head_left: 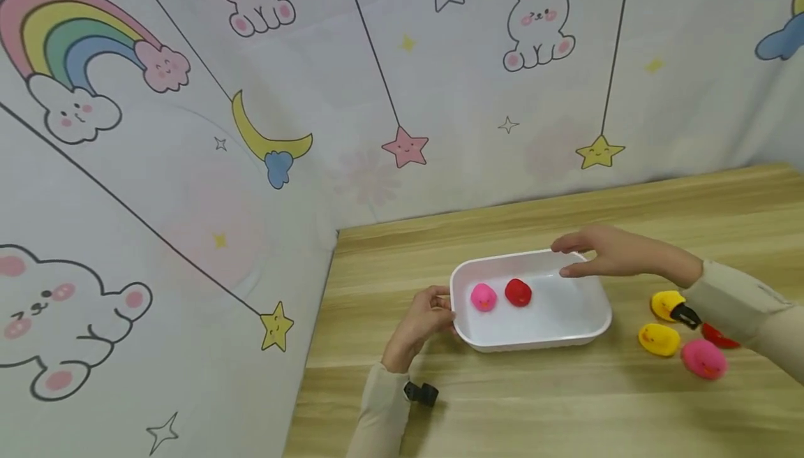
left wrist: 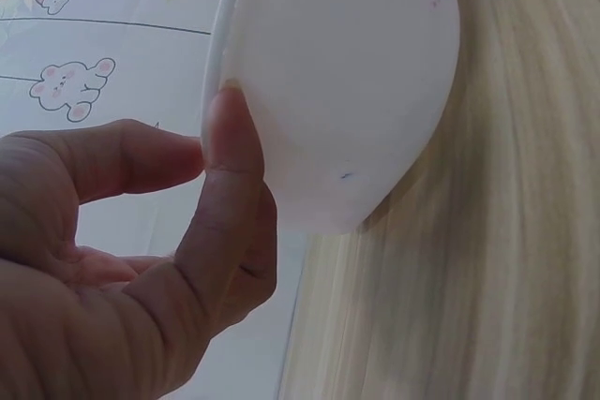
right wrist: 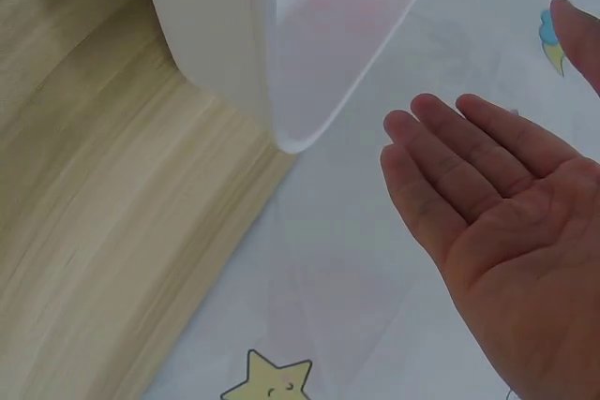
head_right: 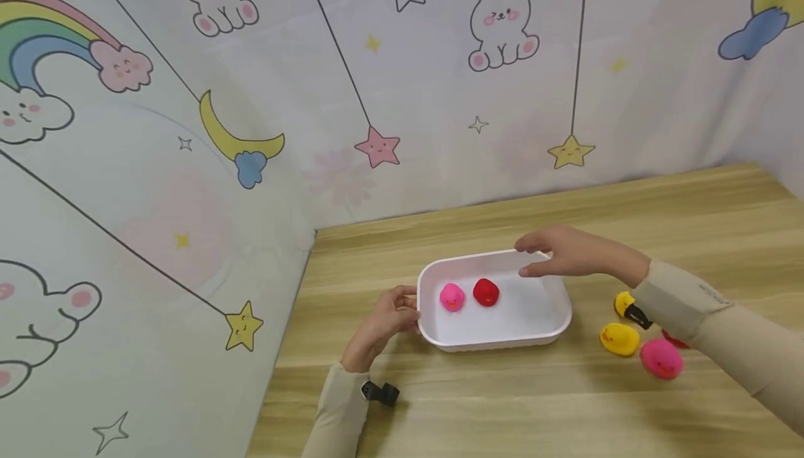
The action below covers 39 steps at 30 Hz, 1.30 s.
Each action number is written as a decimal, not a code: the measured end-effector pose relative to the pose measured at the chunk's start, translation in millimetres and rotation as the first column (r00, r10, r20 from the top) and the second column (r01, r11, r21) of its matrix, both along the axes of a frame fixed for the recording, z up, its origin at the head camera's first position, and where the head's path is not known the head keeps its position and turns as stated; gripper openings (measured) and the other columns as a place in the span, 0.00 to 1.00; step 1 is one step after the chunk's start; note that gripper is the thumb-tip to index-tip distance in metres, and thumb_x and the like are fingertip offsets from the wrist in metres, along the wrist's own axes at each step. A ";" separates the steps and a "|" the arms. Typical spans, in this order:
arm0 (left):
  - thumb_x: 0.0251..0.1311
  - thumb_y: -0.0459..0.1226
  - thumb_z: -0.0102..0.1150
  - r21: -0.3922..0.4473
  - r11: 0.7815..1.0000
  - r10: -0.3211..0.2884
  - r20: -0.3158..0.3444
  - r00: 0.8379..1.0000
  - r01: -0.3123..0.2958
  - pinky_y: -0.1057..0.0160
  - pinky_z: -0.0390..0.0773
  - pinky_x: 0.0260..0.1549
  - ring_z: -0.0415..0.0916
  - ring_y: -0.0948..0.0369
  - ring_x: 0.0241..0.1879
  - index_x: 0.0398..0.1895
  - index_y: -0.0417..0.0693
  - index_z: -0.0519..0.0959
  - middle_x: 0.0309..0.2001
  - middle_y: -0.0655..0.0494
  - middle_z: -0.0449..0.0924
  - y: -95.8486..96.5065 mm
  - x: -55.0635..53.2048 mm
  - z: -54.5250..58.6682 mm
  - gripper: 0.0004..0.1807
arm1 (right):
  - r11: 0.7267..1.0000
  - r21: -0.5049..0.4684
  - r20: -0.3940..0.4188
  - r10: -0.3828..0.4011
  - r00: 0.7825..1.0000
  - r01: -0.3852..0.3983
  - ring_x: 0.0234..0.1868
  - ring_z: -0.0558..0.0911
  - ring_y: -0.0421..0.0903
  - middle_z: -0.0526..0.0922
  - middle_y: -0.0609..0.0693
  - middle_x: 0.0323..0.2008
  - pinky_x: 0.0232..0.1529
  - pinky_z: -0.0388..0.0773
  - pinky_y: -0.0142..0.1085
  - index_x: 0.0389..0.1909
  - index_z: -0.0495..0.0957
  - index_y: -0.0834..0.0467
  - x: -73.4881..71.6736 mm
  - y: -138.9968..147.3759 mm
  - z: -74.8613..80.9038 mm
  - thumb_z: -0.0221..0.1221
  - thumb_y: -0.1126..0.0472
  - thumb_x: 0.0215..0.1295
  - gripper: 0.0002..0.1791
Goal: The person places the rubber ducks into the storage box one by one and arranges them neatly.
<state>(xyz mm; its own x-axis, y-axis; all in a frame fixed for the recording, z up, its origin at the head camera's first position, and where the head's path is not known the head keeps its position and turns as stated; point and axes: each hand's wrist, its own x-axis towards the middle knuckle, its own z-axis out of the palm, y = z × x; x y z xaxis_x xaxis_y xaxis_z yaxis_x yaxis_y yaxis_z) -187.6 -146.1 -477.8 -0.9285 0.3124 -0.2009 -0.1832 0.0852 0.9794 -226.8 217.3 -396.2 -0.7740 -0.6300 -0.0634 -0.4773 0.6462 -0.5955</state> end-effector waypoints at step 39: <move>0.56 0.17 0.54 -0.025 1.000 -0.001 0.028 1.000 0.002 0.70 0.85 0.25 0.75 0.61 0.26 0.63 0.20 0.63 0.36 0.45 0.71 -0.3 1.5 2.0 0.28 | 0.911 0.063 -0.014 -0.408 0.913 0.408 0.43 0.81 0.71 0.79 0.78 0.45 0.38 0.85 0.55 0.52 0.72 0.83 77.1 163.0 -81.1 0.76 0.60 0.50 0.37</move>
<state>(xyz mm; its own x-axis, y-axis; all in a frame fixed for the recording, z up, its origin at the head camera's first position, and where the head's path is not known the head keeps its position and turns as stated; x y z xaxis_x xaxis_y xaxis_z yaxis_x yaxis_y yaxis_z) -186.1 -146.4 -475.7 -0.9219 0.3084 -0.2345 -0.2105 0.1095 0.9714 -149.8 380.3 -477.3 -0.9627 -0.2544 -0.0920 -0.1648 0.8211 -0.5466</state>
